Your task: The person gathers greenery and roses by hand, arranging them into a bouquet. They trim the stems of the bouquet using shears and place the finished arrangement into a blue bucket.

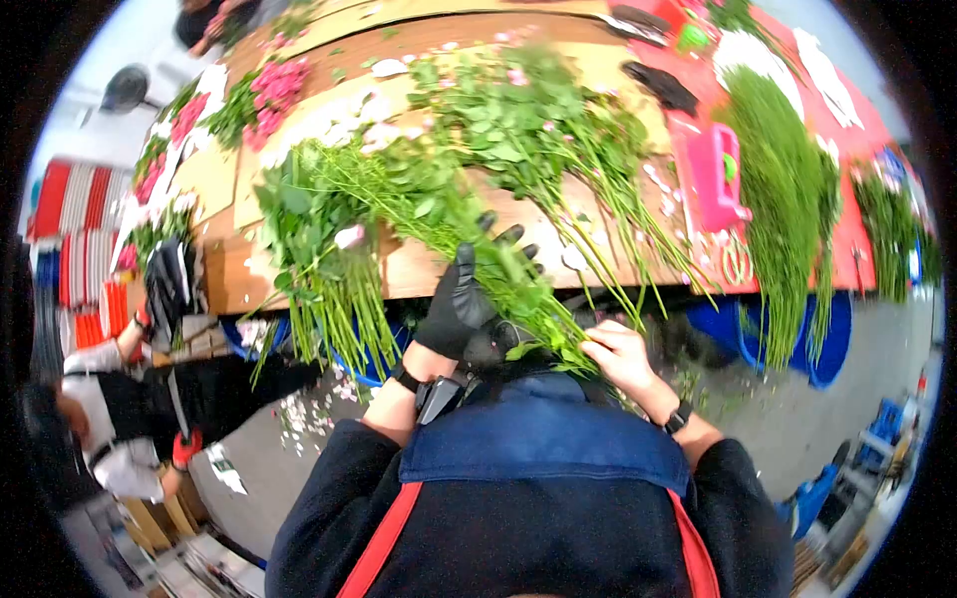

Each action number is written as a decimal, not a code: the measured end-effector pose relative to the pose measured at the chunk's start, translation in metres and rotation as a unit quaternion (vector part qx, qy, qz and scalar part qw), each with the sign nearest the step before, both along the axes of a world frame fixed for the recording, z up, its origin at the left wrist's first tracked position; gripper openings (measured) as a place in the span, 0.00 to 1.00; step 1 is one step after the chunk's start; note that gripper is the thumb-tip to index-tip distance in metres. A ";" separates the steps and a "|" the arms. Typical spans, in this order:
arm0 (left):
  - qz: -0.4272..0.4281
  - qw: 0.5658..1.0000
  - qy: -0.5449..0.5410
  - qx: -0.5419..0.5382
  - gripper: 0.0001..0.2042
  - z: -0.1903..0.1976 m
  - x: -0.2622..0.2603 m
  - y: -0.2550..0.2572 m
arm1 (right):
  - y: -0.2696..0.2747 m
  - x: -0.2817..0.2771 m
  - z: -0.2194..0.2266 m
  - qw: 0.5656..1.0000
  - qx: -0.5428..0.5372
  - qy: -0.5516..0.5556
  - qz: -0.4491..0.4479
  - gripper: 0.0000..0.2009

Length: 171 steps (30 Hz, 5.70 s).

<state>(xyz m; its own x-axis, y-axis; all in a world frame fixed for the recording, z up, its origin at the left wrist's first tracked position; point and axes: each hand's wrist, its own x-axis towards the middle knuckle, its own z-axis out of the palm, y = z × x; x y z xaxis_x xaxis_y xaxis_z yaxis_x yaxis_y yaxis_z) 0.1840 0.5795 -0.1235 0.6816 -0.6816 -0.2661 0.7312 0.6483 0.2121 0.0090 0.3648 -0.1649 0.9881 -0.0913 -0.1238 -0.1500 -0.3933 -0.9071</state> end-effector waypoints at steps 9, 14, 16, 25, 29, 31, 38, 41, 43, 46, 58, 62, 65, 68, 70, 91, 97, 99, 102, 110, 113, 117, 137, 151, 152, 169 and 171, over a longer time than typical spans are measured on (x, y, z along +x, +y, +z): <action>-0.004 0.991 -0.016 0.130 0.15 -0.040 -0.008 0.002 | -0.091 0.078 -0.008 0.948 -0.260 0.055 -0.174 0.14; -0.015 0.988 -0.039 0.149 0.14 -0.036 -0.012 -0.003 | -0.121 0.105 -0.045 0.907 -0.375 0.135 -0.135 0.13; -0.016 0.987 -0.042 0.155 0.13 -0.035 -0.014 -0.003 | -0.119 0.101 -0.049 0.924 -0.308 0.061 -0.217 0.13; -0.048 0.992 -0.056 0.105 0.24 -0.029 -0.021 -0.005 | -0.030 0.050 0.028 0.985 -0.133 -0.065 -0.091 0.06; -0.044 0.923 -0.255 0.285 0.22 -0.020 -0.038 0.023 | 0.019 0.054 0.023 0.988 -0.076 -0.055 0.125 0.07; -0.018 0.943 -0.186 0.275 0.17 -0.026 -0.045 0.037 | 0.026 0.068 0.011 0.971 -0.055 -0.041 0.228 0.08; 0.050 0.956 -0.127 0.261 0.12 -0.034 -0.053 0.095 | 0.059 0.171 -0.029 0.934 -0.314 0.013 0.167 0.12; 0.062 0.990 0.012 0.129 0.15 -0.033 -0.052 0.108 | 0.066 0.183 -0.068 0.916 -0.358 0.009 0.180 0.09; 0.038 0.989 -0.098 0.106 0.17 -0.042 -0.052 0.116 | 0.071 0.186 -0.066 0.935 -0.328 -0.007 0.134 0.08; 0.034 0.939 -0.168 0.297 0.18 -0.041 -0.060 0.125 | 0.071 0.183 -0.056 0.976 -0.208 -0.036 0.049 0.07; 0.037 0.990 -0.083 0.112 0.21 -0.068 -0.051 0.151 | 0.107 0.338 -0.058 0.970 -0.225 -0.053 -0.076 0.10; 0.084 0.994 -0.030 0.069 0.20 -0.070 -0.045 0.156 | 0.116 0.355 -0.058 0.950 -0.307 0.023 -0.044 0.12; 0.082 0.993 0.038 0.070 0.20 -0.063 -0.038 0.161 | 0.115 0.354 -0.066 0.941 -0.335 0.045 -0.007 0.14; 0.089 0.994 0.017 0.060 0.20 -0.062 -0.033 0.159 | 0.110 0.334 -0.048 0.977 -0.205 -0.019 -0.060 0.14; 0.097 0.992 0.083 0.017 0.20 -0.054 -0.027 0.157 | 0.101 0.303 -0.039 0.994 -0.059 -0.069 -0.063 0.14; 0.211 0.953 -0.125 0.176 0.21 -0.049 -0.062 0.146 | 0.133 0.090 0.026 0.875 -0.232 -0.186 0.382 0.11; 0.250 0.926 -0.120 0.255 0.18 -0.056 -0.109 0.155 | 0.148 0.092 0.031 0.805 -0.264 -0.196 0.494 0.13; 0.294 0.953 0.009 0.073 0.14 -0.049 -0.113 0.161 | 0.155 0.097 0.029 0.794 -0.234 -0.172 0.535 0.13; 0.290 0.956 0.013 0.033 0.11 -0.062 -0.130 0.186 | 0.169 0.129 0.019 0.778 -0.083 -0.003 0.623 0.11; 0.422 0.895 0.059 0.133 0.12 -0.040 -0.177 0.229 | 0.356 0.245 0.022 0.862 0.212 0.295 0.352 0.11; 0.449 0.885 0.025 0.122 0.13 -0.046 -0.187 0.232 | 0.426 0.289 -0.030 0.746 0.478 0.430 0.173 0.10; 0.486 0.864 0.071 0.109 0.15 -0.054 -0.214 0.240 | 0.484 0.331 -0.101 0.689 0.600 0.384 -0.134 0.14; 0.529 0.842 0.011 0.108 0.11 -0.060 -0.205 0.294 | 0.377 0.344 -0.019 0.980 -0.157 0.124 -0.018 0.20; 0.405 0.901 -0.055 0.145 0.11 0.000 -0.134 0.296 | 0.245 0.321 0.032 0.990 0.017 -0.129 0.047 0.12; 0.396 0.904 -0.048 0.151 0.12 -0.003 -0.123 0.291 | 0.231 0.321 0.043 0.986 0.027 -0.139 0.092 0.11; 0.168 0.797 -0.357 0.457 0.29 0.012 -0.069 0.203 | 0.220 0.178 0.075 0.950 -0.008 -0.157 0.270 0.06; 0.152 0.747 -0.408 0.502 0.29 0.000 -0.069 0.204 | 0.218 0.184 0.078 0.944 0.021 -0.202 0.259 0.04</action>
